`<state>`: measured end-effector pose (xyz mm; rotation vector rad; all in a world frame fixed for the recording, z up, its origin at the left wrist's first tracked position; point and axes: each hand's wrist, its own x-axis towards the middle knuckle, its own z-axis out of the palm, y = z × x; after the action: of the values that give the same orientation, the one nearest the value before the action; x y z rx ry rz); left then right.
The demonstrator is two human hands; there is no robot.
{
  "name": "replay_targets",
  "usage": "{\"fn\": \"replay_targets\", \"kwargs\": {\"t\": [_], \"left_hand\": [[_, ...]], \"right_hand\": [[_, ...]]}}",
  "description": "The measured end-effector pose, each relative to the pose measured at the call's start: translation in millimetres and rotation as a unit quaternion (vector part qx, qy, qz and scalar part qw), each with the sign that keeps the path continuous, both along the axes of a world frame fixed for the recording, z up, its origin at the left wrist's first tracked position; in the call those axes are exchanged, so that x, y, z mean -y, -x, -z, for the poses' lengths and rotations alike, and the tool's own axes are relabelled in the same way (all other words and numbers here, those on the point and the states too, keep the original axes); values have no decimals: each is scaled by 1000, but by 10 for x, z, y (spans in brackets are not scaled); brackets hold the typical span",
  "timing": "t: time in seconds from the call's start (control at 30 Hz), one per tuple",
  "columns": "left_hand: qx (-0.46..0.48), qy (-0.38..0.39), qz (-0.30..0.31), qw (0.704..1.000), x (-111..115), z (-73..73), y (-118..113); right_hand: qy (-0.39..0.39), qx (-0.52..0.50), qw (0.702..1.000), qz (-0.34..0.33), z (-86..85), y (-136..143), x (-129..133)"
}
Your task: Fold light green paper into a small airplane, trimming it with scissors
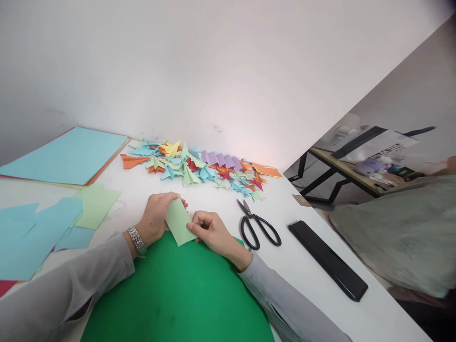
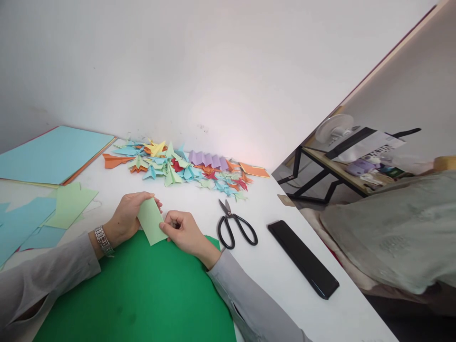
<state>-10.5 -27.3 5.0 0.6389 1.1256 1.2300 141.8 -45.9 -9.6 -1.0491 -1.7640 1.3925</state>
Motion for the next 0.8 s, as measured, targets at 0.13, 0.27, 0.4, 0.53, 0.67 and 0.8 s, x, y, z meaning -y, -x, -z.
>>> {"fn": "replay_targets", "kwargs": {"t": [0.13, 0.27, 0.4, 0.53, 0.67, 0.8], "left_hand": [[-8, 3, 9, 1000, -1, -4, 4], [13, -26, 12, 1000, -19, 13, 25], [19, -75, 9, 997, -24, 34, 44], [31, -94, 22, 995, -9, 32, 51], [17, -93, 43, 995, -2, 48, 56], [-33, -98, 77, 992, 12, 66, 47]], "right_hand": [[-5, 3, 1000, -1, -3, -1, 6], [-7, 5, 1000, 5, 6, -2, 16], [9, -4, 1000, 24, 13, 1, 14], [37, -37, 998, 28, 6, -10, 8], [33, -54, 998, 27, -17, -33, 12], [12, -77, 997, 27, -28, -36, 13]]}}
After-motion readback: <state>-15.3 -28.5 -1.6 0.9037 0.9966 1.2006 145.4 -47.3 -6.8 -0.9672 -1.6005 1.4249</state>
